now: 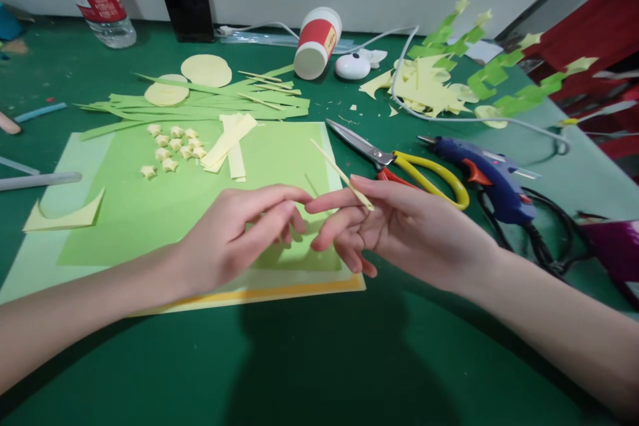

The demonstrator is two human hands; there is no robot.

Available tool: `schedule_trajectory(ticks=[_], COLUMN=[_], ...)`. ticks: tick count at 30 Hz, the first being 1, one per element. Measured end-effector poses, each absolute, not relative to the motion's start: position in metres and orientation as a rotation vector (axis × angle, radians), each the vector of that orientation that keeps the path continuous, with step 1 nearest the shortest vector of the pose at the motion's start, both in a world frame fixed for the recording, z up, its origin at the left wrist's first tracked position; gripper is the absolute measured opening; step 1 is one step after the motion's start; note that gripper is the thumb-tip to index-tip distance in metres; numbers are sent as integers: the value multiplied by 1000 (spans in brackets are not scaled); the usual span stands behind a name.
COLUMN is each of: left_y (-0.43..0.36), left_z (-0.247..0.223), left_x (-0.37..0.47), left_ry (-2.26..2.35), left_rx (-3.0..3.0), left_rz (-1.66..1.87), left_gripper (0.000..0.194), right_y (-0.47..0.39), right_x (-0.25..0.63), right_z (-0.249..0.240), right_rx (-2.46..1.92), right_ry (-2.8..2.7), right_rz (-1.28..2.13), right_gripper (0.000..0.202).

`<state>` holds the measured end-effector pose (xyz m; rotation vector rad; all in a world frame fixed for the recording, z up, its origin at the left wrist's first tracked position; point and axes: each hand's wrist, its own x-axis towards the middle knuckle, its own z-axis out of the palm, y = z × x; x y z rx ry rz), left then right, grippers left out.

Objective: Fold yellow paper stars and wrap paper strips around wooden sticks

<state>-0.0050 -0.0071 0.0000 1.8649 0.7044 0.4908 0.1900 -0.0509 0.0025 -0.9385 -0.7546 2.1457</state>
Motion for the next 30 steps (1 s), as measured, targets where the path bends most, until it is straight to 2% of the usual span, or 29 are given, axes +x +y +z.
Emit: schedule_trajectory(ticks=[2, 6, 9, 13, 15, 17, 21, 25, 30], left_y=[-8, -9, -9, -3, 3, 10, 13, 3, -4], left_z=[3, 3, 2, 1, -2, -5, -5, 5, 10], left_x=[-5, -4, -3, -4, -5, -5, -4, -2, -2], left_ry=[762, 818, 721, 771, 848, 830, 647, 707, 805], left_rx=[1923, 2125, 2161, 1868, 1709, 1518, 1228, 1532, 1796], left_rz=[437, 363, 349, 521, 673, 679, 321, 75, 207], left_gripper=[19, 29, 30, 17, 19, 16, 36, 24, 22], right_y=[-53, -55, -55, -50, -49, -50, -51, -49, -47], right_x=[189, 185, 185, 192, 196, 197, 194, 188, 189], right_z=[1, 3, 7, 15, 18, 17, 8, -1, -1], right_rx=[-944, -987, -1094, -1161, -1111, -1055, -1017, -1059, -1166], right_ry=[-768, -807, -883, -955, -1028, -1116, -1198, -1261, -1348], right_rz=[2128, 2080, 1906, 1660, 1760, 1968, 2302, 2337, 2147], right_gripper=[39, 29, 29, 32, 37, 41, 41, 41, 43])
